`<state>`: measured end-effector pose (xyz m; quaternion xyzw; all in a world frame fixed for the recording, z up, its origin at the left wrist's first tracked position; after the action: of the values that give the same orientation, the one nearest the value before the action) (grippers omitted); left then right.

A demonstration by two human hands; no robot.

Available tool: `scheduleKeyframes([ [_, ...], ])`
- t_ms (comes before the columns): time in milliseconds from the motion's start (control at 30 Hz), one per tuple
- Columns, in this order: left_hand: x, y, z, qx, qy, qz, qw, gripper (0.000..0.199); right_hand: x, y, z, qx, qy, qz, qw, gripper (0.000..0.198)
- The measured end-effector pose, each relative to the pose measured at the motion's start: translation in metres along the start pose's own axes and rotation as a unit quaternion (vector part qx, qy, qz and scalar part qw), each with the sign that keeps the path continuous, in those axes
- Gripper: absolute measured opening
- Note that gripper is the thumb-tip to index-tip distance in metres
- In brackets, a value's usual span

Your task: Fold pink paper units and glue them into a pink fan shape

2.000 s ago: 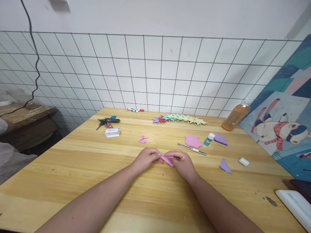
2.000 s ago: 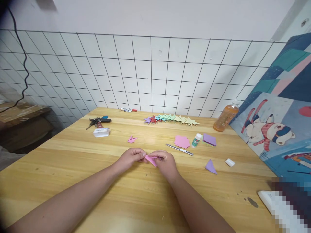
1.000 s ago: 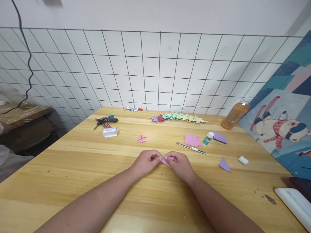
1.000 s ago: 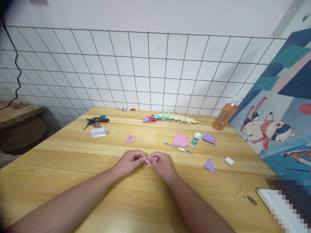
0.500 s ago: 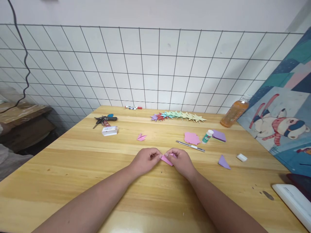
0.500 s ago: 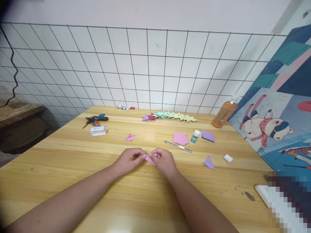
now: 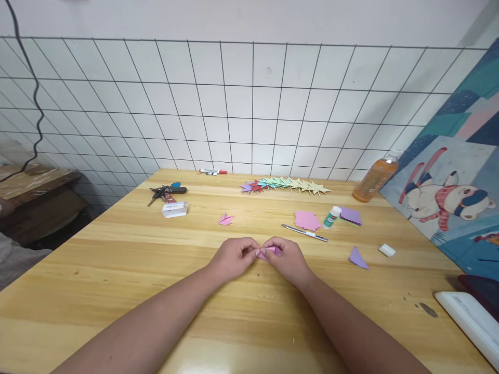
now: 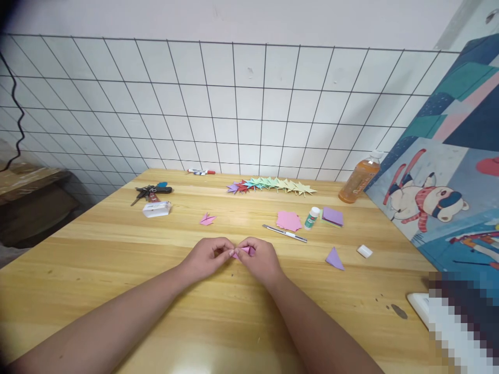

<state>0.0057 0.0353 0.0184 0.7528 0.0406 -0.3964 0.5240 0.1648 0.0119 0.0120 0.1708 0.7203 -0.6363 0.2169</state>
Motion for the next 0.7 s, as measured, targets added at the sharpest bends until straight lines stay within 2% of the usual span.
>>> scheduleKeyframes([
  [133, -0.002, 0.002, 0.0, 0.006, -0.013, -0.023, 1.0, 0.02, -0.002, -0.001, 0.0, -0.003, -0.014, -0.019, 1.0, 0.016],
  [267, -0.008, 0.003, -0.001, 0.01, -0.017, -0.054, 0.998, 0.02, -0.007, 0.003, -0.001, 0.027, -0.04, -0.066, 0.997, 0.017],
  [467, -0.013, -0.002, -0.002, -0.001, -0.016, -0.051, 0.999, 0.018, -0.014, 0.008, -0.003, 0.038, -0.027, -0.074, 0.996, 0.015],
  [600, -0.009, -0.005, -0.004, -0.019, 0.007, 0.037, 0.999, 0.021, -0.016, 0.006, -0.004, 0.038, -0.001, -0.103, 0.994, 0.013],
  [700, -0.003, -0.006, -0.007, -0.047, 0.019, 0.193, 0.98, 0.031, -0.014, 0.005, -0.005, 0.044, 0.039, -0.172, 0.983, 0.017],
])
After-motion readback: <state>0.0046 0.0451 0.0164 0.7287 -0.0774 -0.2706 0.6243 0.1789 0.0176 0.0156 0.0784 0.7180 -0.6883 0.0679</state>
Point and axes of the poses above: each hand's wrist, its own z-axis away from the middle knuckle, its own x-axis out of the palm, y = z × x, the point moved 2 cm from there along -z, towards the middle knuckle, and after that the axes turned 3 degrees about -y, right-handed, at the moved point
